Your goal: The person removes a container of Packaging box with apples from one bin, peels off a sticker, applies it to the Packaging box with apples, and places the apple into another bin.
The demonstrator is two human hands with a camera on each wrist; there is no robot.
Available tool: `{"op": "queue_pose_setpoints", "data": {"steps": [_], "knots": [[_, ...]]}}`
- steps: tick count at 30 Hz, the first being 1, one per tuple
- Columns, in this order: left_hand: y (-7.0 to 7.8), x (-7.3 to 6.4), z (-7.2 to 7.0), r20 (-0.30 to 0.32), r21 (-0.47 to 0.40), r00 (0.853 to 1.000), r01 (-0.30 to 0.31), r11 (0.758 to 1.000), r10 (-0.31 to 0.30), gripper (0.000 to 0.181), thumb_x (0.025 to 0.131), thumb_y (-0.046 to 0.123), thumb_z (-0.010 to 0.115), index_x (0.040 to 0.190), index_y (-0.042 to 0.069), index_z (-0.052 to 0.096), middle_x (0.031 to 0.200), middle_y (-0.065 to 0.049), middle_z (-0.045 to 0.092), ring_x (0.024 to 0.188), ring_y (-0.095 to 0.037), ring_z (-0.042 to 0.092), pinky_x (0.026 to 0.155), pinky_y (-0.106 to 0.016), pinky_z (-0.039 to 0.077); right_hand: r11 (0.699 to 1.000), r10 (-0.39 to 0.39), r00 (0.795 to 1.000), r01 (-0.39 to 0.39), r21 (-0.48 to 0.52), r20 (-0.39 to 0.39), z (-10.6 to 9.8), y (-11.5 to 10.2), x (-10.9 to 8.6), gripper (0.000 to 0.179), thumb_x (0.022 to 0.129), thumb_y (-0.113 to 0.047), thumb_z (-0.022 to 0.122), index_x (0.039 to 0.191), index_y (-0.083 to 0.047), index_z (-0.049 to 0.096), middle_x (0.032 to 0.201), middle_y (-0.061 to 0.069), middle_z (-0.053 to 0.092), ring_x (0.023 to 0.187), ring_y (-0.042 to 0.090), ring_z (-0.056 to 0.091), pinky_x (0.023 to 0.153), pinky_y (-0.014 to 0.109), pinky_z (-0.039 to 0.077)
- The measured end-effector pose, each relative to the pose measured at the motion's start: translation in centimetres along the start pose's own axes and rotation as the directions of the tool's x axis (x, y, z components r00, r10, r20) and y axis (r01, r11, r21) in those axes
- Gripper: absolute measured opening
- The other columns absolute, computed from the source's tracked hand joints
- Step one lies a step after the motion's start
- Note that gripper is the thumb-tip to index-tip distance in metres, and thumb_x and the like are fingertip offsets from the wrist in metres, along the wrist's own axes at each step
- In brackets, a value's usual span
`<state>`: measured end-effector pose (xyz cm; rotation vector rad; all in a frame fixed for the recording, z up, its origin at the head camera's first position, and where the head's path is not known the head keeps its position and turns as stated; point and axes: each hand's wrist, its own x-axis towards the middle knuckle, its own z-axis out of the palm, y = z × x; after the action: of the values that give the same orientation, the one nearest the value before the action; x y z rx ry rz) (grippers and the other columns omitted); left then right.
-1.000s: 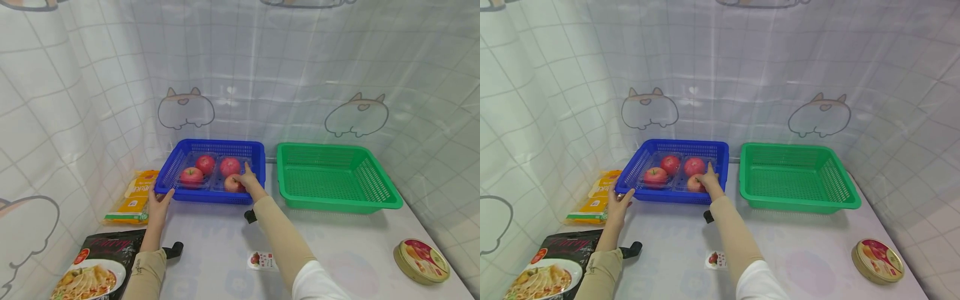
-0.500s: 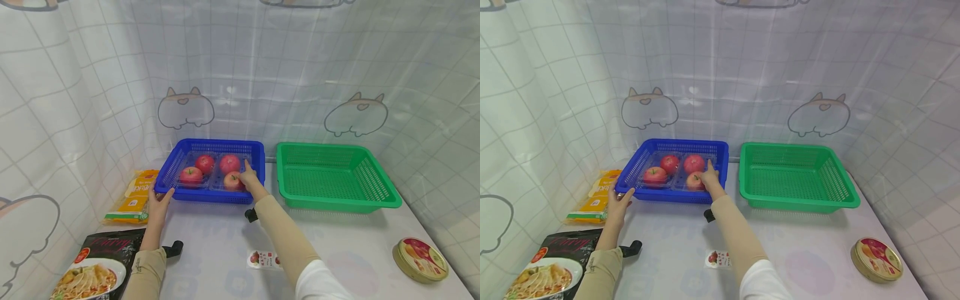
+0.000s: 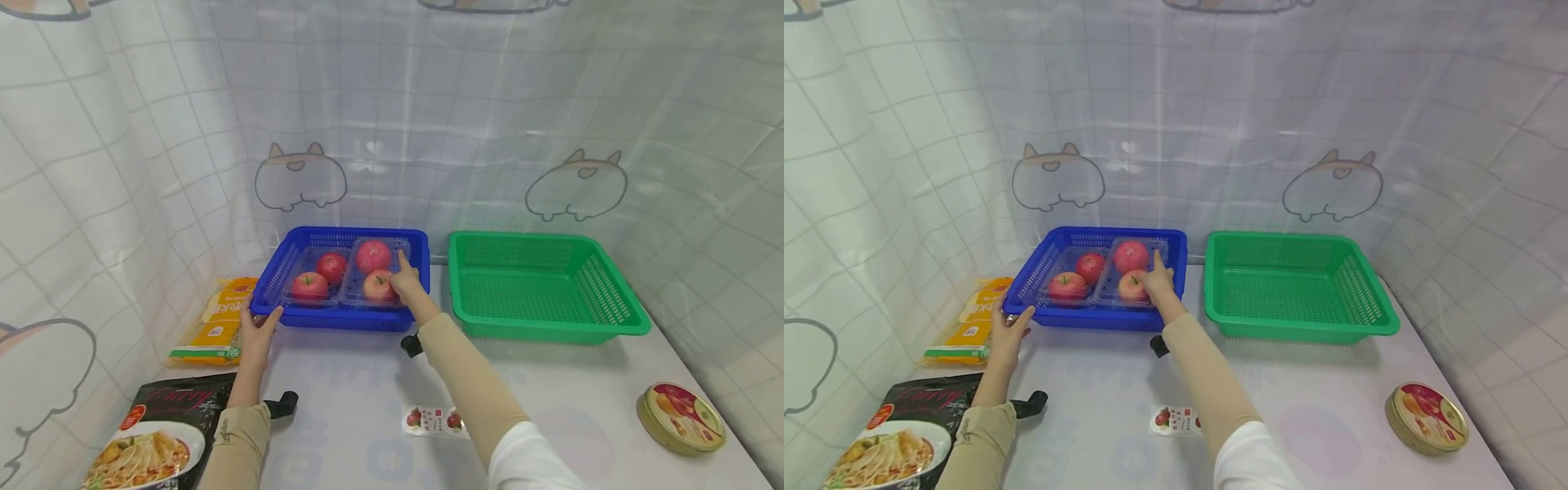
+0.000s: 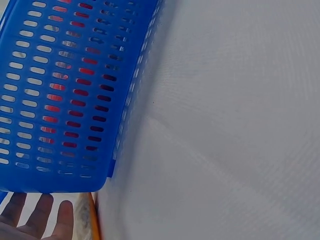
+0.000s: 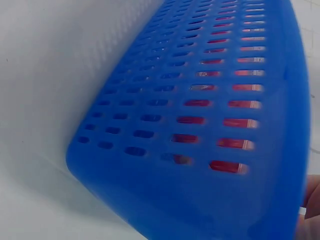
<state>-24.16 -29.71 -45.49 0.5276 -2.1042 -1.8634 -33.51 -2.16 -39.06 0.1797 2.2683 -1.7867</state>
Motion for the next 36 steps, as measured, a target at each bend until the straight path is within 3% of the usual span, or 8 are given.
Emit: {"op": "queue_pose_setpoints", "data": {"steps": [11, 17, 21, 24, 27, 29, 31, 36], "knots": [[1.2, -0.3, 0.1, 0.024, 0.005, 0.999, 0.024, 1.0, -0.024, 0.081, 0.09, 0.035, 0.057, 0.149, 0.024, 0.001, 0.15, -0.012, 0.02, 0.127, -0.028, 0.033, 0.105, -0.043, 0.032, 1.0, -0.029, 1.0, 0.029, 0.01, 0.005, -0.7, -0.9, -0.8, 0.071, 0.094, -0.002, 0.047, 0.149, -0.03, 0.011, 0.153, 0.018, -0.003, 0.14, 0.032, -0.002, 0.099, 0.04, 0.038], [2.5, -0.9, 1.0, -0.121, 0.172, 0.991, -0.043, 0.984, 0.065, 0.081, 0.088, 0.039, 0.058, 0.149, 0.018, 0.008, 0.151, -0.016, 0.01, 0.135, -0.035, 0.019, 0.11, -0.052, 0.017, 1.0, -0.022, 1.0, 0.022, 0.005, 0.006, -0.9, -1.3, -1.2, 0.07, 0.094, -0.005, 0.048, 0.149, -0.03, 0.012, 0.153, 0.017, -0.001, 0.14, 0.032, 0.0, 0.105, 0.043, 0.031], [4.0, -1.6, 2.9, -0.162, 0.335, 0.947, -0.213, 0.918, 0.279, 0.073, 0.087, 0.036, 0.061, 0.145, 0.013, 0.024, 0.147, -0.018, 0.015, 0.133, -0.038, 0.017, 0.108, -0.056, 0.012, 0.999, -0.006, 1.0, 0.005, 0.044, 0.006, -1.0, -1.8, -1.9, 0.071, 0.094, -0.005, 0.048, 0.148, -0.034, 0.013, 0.154, 0.015, -0.002, 0.137, 0.034, 0.018, 0.089, 0.047, 0.047], [5.3, -2.0, 4.8, -0.106, 0.38, 0.883, -0.39, 0.839, 0.458, 0.066, 0.085, 0.031, 0.064, 0.14, 0.01, 0.035, 0.144, -0.018, 0.022, 0.134, -0.037, 0.015, 0.108, -0.056, 0.012, 0.995, 0.025, 0.999, -0.028, 0.095, 0.027, -1.1, -2.3, -2.3, 0.073, 0.094, -0.003, 0.046, 0.147, -0.038, 0.012, 0.154, 0.012, -0.004, 0.129, 0.034, 0.033, 0.075, 0.049, 0.053], [6.3, -2.3, 6.8, -0.038, 0.351, 0.834, -0.505, 0.789, 0.551, 0.063, 0.082, 0.026, 0.066, 0.137, 0.007, 0.04, 0.143, -0.02, 0.026, 0.134, -0.038, 0.017, 0.107, -0.057, 0.014, 0.992, 0.037, 0.998, -0.042, 0.116, 0.045, -1.2, -2.6, -2.5, 0.073, 0.094, -0.003, 0.045, 0.147, -0.039, 0.01, 0.154, 0.01, -0.006, 0.128, 0.033, 0.034, 0.075, 0.048, 0.053], [6.7, -2.5, 8.0, -0.001, 0.296, 0.84, -0.517, 0.803, 0.542, 0.063, 0.083, 0.025, 0.066, 0.137, 0.008, 0.04, 0.142, -0.019, 0.027, 0.134, -0.036, 0.019, 0.106, -0.056, 0.018, 0.992, 0.038, 0.998, -0.042, 0.118, 0.042, -1.4, -2.7, -2.6, 0.071, 0.095, -0.006, 0.046, 0.147, -0.039, 0.009, 0.154, 0.011, -0.006, 0.13, 0.034, 0.031, 0.075, 0.048, 0.053], [7.0, -2.7, 9.1, 0.033, 0.22, 0.868, -0.491, 0.843, 0.496, 0.064, 0.084, 0.025, 0.065, 0.139, 0.009, 0.038, 0.142, -0.018, 0.026, 0.133, -0.034, 0.023, 0.105, -0.054, 0.024, 0.993, 0.034, 0.999, -0.038, 0.115, 0.034, -1.6, -2.8, -2.6, 0.07, 0.096, -0.008, 0.046, 0.148, -0.037, 0.009, 0.154, 0.011, -0.006, 0.133, 0.034, 0.026, 0.074, 0.047, 0.053], [7.6, -3.0, 11.1, 0.139, -0.002, 0.943, -0.306, 0.952, 0.303, 0.071, 0.089, 0.029, 0.061, 0.146, 0.013, 0.022, 0.147, -0.015, 0.019, 0.134, -0.031, 0.024, 0.106, -0.049, 0.028, 0.991, 0.037, 0.999, -0.037, 0.125, 0.005, -2.1, -2.9, -2.6, 0.069, 0.097, -0.011, 0.045, 0.148, -0.038, 0.009, 0.154, 0.012, -0.006, 0.114, 0.031, 0.044, 0.066, 0.042, 0.055]]}}
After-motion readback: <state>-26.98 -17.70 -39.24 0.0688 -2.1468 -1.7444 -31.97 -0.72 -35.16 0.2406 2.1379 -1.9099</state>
